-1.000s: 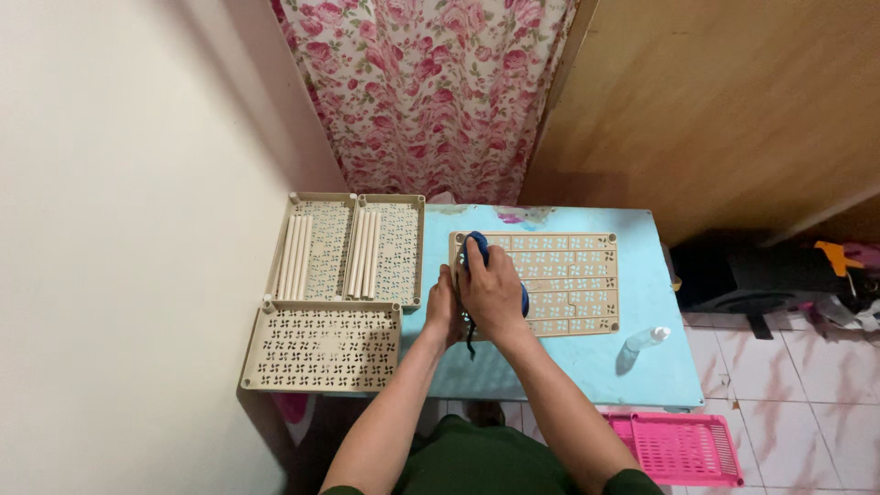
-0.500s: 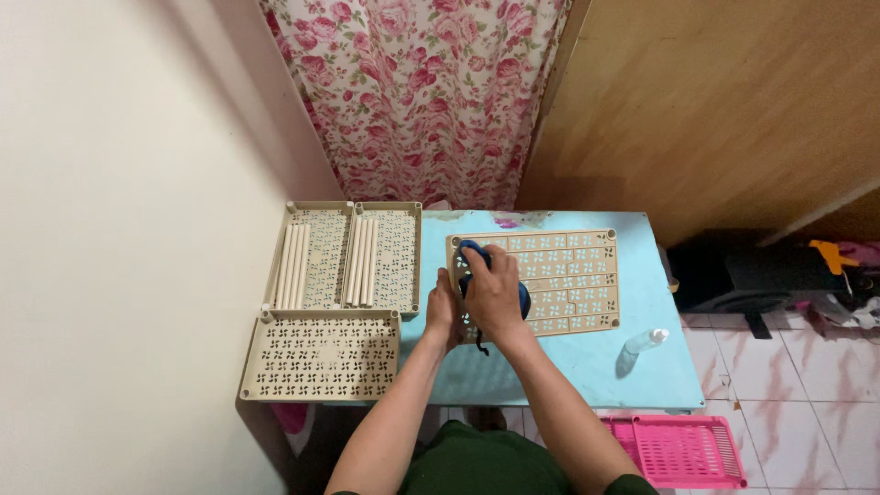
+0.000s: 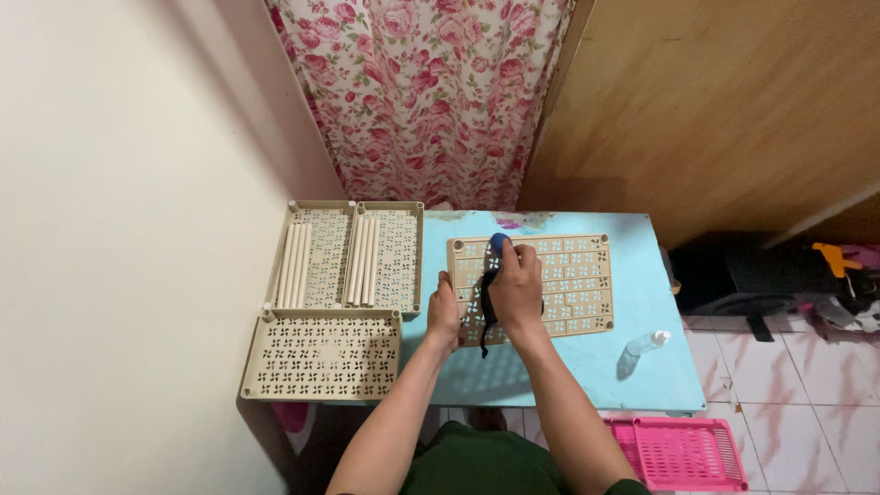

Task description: The person wipes a perforated plastic tray with a blue cloth, then repeatedly picks up individual white plastic rods from a tray, wipes each rod with the cloth, and returns them to the tray.

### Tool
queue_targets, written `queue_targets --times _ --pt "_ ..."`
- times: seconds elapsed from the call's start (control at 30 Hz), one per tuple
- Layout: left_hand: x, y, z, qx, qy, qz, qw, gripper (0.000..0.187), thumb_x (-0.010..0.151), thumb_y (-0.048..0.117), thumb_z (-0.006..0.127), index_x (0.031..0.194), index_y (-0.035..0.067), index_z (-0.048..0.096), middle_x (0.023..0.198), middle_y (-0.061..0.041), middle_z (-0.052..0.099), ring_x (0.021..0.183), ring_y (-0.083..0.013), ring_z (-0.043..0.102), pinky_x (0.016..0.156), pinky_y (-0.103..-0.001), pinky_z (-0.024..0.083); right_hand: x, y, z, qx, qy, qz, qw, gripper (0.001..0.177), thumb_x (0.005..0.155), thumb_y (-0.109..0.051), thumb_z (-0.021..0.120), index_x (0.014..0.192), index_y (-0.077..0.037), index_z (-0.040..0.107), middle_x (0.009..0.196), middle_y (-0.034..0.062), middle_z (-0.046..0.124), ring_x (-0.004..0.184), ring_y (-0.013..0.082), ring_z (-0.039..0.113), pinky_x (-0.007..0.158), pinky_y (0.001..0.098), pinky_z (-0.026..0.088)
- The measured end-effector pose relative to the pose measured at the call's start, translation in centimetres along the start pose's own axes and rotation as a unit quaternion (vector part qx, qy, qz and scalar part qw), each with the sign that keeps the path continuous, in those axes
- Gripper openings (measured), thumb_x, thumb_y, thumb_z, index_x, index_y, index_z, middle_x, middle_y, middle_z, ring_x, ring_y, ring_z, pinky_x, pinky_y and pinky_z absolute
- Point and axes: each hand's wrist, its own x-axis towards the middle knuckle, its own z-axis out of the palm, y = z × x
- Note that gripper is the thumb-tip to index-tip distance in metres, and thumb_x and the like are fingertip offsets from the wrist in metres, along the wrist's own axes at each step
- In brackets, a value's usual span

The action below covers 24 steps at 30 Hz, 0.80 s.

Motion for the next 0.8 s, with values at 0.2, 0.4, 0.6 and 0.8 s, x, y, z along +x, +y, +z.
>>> queue_targets --times 0.2,0.4,0.6,0.8 --pt "0.7 -1.4 -0.3 0.013 -0.021 0.0 1.0 0.068 0.112 0.052 0.029 0.118 -0.003 0.068 0.099 -0.01 0.075 0.08 -0.0158 0.073 0.067 -0.033 0.061 -0.5 -1.8 0.6 0.038 0.01 -0.098 0.994 0.046 0.082 0.006 0.059 0.128 0.003 0.065 0.109 0.0155 0.061 0.095 0.038 0.058 0.084 0.0468 0.051" --pt "0.8 -0.2 -0.2 -0.012 -0.034 -0.025 0.999 0.063 0.109 0.049 0.027 0.119 0.003 0.068 0.093 -0.009 0.072 0.074 -0.0191 0.07 0.063 -0.035 0.059 -0.4 -1.2 -0.7 -0.077 0.025 -0.107 0.991 0.046 0.08 0.002 0.06 0.126 0.002 0.066 0.1 0.0162 0.058 0.087 0.0363 0.059 0.073 0.0446 0.054" --pt "0.1 0.4 0.8 0.047 0.013 -0.036 0.998 0.063 0.106 0.05 0.026 0.115 0.005 0.069 0.089 -0.008 0.073 0.071 -0.0201 0.071 0.061 -0.036 0.058 0.6 -0.4 -0.9 -0.024 0.03 -0.035 0.999 0.035 0.088 -0.006 0.066 0.122 0.0 0.065 0.1 0.0161 0.059 0.089 0.0359 0.061 0.073 0.0448 0.053" --pt "0.1 0.9 -0.1 0.069 -0.002 -0.044 0.997 0.07 0.109 0.057 0.026 0.118 -0.001 0.064 0.097 -0.011 0.07 0.082 -0.0229 0.069 0.065 -0.041 0.058 -0.5 -2.0 0.5 0.001 -0.005 -0.159 0.987 0.041 0.082 0.0 0.061 0.123 -0.001 0.067 0.099 0.014 0.06 0.089 0.0346 0.061 0.074 0.0431 0.054"
